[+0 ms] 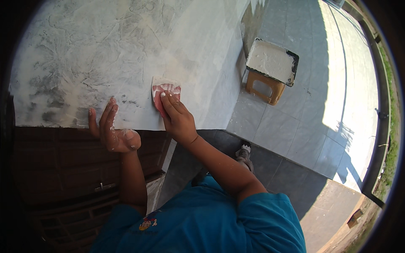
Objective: The person is seen patching and smoothing putty or plaster onto a wall using a spreader tool.
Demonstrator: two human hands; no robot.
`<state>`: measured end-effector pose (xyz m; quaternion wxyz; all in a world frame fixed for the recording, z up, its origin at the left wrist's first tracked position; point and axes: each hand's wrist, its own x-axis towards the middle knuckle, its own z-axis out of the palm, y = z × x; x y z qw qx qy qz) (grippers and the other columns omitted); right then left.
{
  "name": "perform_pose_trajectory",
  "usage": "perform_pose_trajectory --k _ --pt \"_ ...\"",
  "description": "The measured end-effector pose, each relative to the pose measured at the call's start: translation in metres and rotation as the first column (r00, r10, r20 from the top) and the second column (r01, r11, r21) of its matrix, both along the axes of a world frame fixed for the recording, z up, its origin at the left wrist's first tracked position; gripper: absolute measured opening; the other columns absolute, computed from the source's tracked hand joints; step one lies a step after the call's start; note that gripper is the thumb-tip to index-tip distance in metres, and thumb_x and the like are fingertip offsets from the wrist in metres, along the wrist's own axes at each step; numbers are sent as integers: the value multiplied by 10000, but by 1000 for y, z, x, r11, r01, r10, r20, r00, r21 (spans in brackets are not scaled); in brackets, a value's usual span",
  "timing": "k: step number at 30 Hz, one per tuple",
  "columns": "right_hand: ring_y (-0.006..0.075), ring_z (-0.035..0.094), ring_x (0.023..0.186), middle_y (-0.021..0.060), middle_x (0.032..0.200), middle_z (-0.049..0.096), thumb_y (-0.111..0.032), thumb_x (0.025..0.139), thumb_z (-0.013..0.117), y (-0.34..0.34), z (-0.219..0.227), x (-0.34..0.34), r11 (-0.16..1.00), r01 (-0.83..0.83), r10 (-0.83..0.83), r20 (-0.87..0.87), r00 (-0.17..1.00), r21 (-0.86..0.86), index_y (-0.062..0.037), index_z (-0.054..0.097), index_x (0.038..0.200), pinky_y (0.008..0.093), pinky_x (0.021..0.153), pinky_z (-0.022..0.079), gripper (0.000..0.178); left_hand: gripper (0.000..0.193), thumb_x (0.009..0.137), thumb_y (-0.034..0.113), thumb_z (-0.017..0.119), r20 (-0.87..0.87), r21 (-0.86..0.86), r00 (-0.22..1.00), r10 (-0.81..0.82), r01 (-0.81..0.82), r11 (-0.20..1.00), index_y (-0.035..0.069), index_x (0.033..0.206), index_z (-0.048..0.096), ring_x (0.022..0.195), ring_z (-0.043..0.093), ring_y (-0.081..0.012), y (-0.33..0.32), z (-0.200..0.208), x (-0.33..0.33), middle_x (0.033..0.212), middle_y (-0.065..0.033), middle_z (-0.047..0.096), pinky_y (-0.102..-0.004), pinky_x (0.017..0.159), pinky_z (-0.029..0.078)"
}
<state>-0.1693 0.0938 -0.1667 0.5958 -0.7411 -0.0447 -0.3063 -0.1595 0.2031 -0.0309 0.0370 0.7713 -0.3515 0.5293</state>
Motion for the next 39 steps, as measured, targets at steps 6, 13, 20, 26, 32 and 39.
perform_pose_trajectory --k 6,13,20,26,32,39 --pt "276 692 1013 160 1119 690 88 788 552 -46 7 -22 974 -85 114 -131 985 212 -66 669 1200 324 869 535 455 542 924 376 381 -32 -6 999 33 -34 999 -90 1021 641 1180 522 -340 14 -2 -5 972 -206 712 -465 1139 259" --pt "315 641 1106 186 1177 655 52 771 613 -16 -5 -13 996 -87 85 -57 995 -31 -79 659 1212 378 938 519 462 529 927 373 394 -29 -14 999 38 -38 999 -83 1032 641 1202 502 -328 4 -3 1 979 -191 715 -463 1135 257" --pt "132 681 853 149 1047 720 75 806 512 -75 -13 32 953 126 -64 -222 973 276 -30 666 1192 246 742 505 428 542 956 379 361 11 0 997 83 -83 997 -80 1025 639 1115 576 -307 5 -2 -1 982 -193 714 -455 1123 280" --pt "324 643 1102 153 1156 677 84 760 585 -8 -27 -7 997 -40 47 -103 994 67 -71 676 1180 354 940 520 457 539 958 381 359 14 9 992 128 -128 992 -77 1015 638 1120 573 -302 3 -3 -1 980 -195 714 -458 1122 281" --pt "225 709 867 152 1038 715 114 778 528 -68 -10 -4 960 -84 135 -176 975 269 -48 683 1162 291 801 535 444 546 975 375 333 25 2 993 114 -114 993 -78 981 637 1091 588 -300 8 -1 -2 947 -200 715 -466 1121 285" --pt "342 637 1090 158 1213 647 72 723 649 -21 7 19 998 -37 40 63 997 -48 -58 647 1203 382 958 505 497 537 974 364 330 19 12 992 126 -126 992 -77 964 637 1087 586 -306 0 1 -2 915 -207 713 -468 1120 288"
